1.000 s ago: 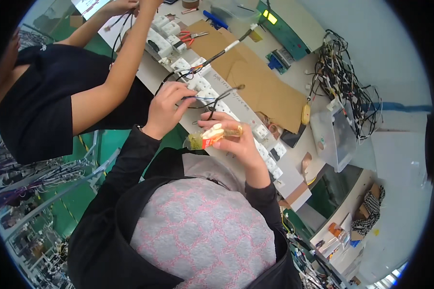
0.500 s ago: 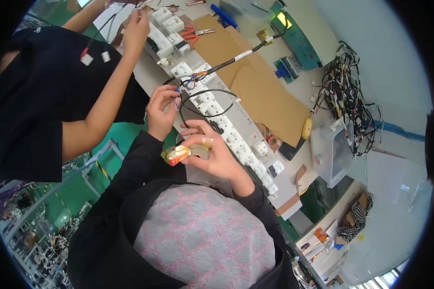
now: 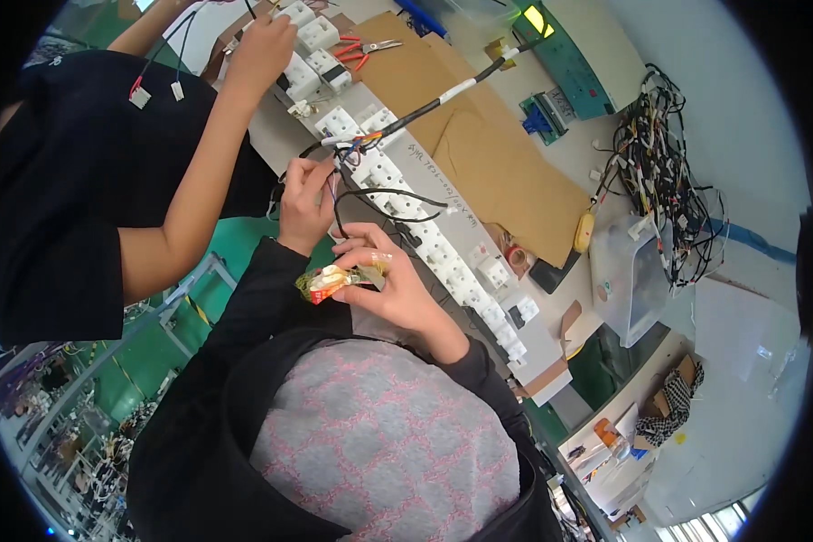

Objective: Assembling and routing wires onto a white plastic component frame at a manufacturing workbench.

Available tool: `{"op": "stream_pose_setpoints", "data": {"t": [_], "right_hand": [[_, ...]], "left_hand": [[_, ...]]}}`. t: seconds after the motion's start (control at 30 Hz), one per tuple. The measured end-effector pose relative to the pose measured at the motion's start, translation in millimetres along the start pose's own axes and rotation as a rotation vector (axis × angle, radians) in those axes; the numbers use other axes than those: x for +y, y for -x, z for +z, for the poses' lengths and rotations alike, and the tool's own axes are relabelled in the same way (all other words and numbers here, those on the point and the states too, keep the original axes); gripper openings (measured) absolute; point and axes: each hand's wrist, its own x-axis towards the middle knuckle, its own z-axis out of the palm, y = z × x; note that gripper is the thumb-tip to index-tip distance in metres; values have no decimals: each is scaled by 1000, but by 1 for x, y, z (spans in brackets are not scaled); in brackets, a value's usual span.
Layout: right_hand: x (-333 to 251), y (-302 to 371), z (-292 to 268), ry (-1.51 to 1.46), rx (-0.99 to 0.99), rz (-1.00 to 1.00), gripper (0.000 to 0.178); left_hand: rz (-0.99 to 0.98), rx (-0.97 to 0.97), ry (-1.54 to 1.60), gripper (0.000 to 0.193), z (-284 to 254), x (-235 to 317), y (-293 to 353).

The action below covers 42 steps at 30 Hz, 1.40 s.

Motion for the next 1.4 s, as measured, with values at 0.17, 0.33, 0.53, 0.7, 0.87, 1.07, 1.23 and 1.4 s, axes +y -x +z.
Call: {"op": "stream_pose_setpoints", "data": {"t": [0.17,0.33,0.53,0.7,0.87,1.07,1.23,1.4], "right_hand": [[0,-1,2,-29,-17,-16,28],[-7,-4,-3,-18,4,-48,29],[-6,-2,-11,-20,18,-63,30],[-11,4,-14,-68,49,-66,29],[-16,6,-24,48,121,-149,29],[-10,8,-33,-43,173,-139,30],[-8,11,-35,-81,168,-144,30],[-5,15,-38,-64,178,-41,29]], "left_hand": [[-260,30,283,22,7,14,-5],[-403,253,510,27,31,8,-12],[-427,172,392,28,32,8,-7],[-468,153,529,28,37,36,-22],[-645,260,1255,26,58,35,-47],[-236,9,-173,32,40,52,-67],[-193,-70,-208,27,41,42,-75],[-15,37,-249,27,43,37,-70]]}}
